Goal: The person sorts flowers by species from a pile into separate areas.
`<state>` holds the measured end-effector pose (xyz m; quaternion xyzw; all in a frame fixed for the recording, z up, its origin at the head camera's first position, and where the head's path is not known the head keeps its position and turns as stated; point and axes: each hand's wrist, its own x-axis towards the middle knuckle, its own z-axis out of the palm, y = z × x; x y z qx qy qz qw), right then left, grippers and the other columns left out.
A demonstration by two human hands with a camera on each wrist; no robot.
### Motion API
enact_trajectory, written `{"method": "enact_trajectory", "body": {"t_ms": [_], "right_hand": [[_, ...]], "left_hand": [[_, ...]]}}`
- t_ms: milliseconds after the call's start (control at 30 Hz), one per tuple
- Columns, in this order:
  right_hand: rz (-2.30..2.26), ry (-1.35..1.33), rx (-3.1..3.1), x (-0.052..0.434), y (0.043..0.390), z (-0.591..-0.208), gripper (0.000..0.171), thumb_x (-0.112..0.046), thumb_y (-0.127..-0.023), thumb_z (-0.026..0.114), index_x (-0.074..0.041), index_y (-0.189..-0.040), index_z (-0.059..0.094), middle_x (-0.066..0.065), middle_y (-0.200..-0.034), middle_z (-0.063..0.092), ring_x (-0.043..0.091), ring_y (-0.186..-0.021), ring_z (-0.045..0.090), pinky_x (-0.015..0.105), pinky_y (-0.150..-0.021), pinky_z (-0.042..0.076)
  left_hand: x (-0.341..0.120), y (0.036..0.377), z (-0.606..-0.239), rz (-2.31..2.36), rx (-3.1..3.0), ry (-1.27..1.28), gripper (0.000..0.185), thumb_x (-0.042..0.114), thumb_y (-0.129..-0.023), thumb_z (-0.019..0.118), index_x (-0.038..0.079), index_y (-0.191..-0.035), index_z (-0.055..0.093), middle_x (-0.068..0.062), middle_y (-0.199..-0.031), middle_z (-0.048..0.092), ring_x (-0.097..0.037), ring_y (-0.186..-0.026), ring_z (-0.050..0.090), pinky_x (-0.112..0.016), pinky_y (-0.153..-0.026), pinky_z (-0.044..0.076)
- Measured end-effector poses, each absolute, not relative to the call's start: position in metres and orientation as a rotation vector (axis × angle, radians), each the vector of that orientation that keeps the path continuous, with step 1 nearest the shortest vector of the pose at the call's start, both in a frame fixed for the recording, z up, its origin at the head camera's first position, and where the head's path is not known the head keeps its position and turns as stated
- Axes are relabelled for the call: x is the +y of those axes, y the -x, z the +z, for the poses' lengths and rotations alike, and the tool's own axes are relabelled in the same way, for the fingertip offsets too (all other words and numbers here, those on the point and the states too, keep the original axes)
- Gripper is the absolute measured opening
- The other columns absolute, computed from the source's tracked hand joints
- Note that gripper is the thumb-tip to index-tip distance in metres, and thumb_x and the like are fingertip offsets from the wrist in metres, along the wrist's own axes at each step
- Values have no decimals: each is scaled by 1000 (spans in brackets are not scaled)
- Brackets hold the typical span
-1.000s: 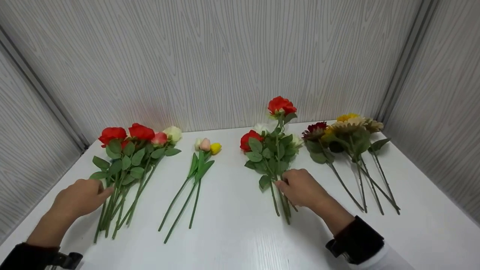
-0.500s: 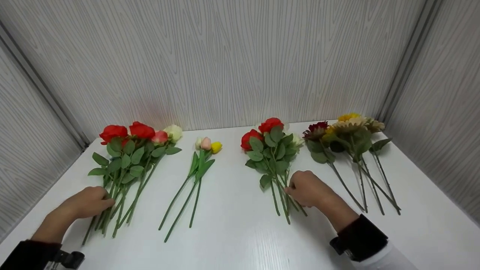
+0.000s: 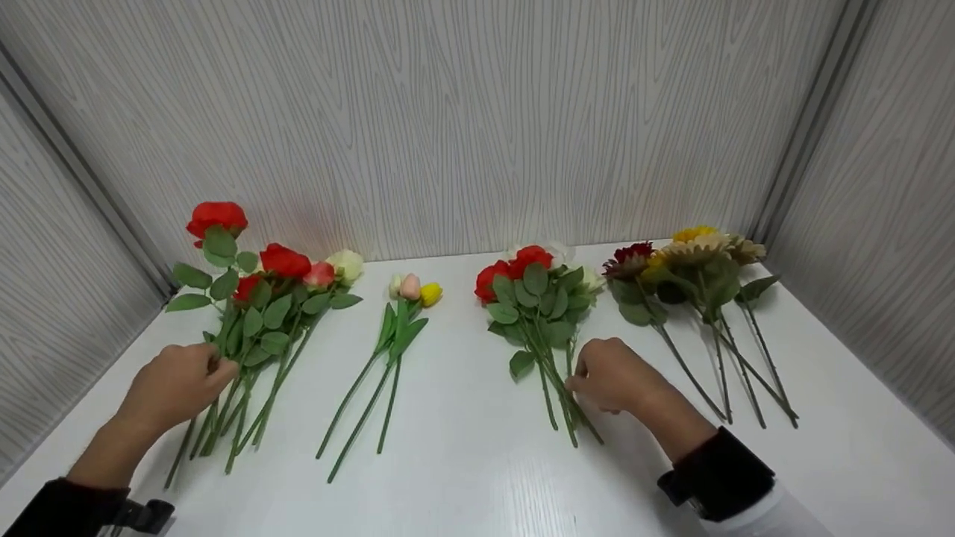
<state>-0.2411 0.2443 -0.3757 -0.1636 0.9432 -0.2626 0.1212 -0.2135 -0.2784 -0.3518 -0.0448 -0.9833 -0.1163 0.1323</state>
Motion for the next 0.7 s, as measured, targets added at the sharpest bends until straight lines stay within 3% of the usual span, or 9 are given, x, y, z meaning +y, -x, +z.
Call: {"method": "enact_trajectory", "body": {"t_ms": [267,500,700], "right_hand": [[-820,474,2811,237,235,-366,20,-23,-89,61,-5,-96,68,6,-70,63,15,-50,55,32,-45,44],[-900,629,2806,218,218,-357,16,-23,-91,59,-11,-91,68,1,-65,61,10,-50,54,27,-55,45],[-1105,794,2586,191,192,-352,18,-32,-94,54,-18,-91,64,0,-67,58,9,-50,54,27,-48,47]], "left_hand": [[-238,201,-346,-151,-2609,389,31,10,-79,51,16,-54,34,7,-48,21,-7,-45,16,-22,-37,15],[-193,183,-346,-6,-2455,623,28,13,-76,54,19,-56,36,11,-47,21,-2,-43,14,-18,-39,12],[-150,155,-349,54,-2388,822,27,19,-77,59,19,-57,39,9,-44,30,-1,-39,20,-17,-38,13]]}}
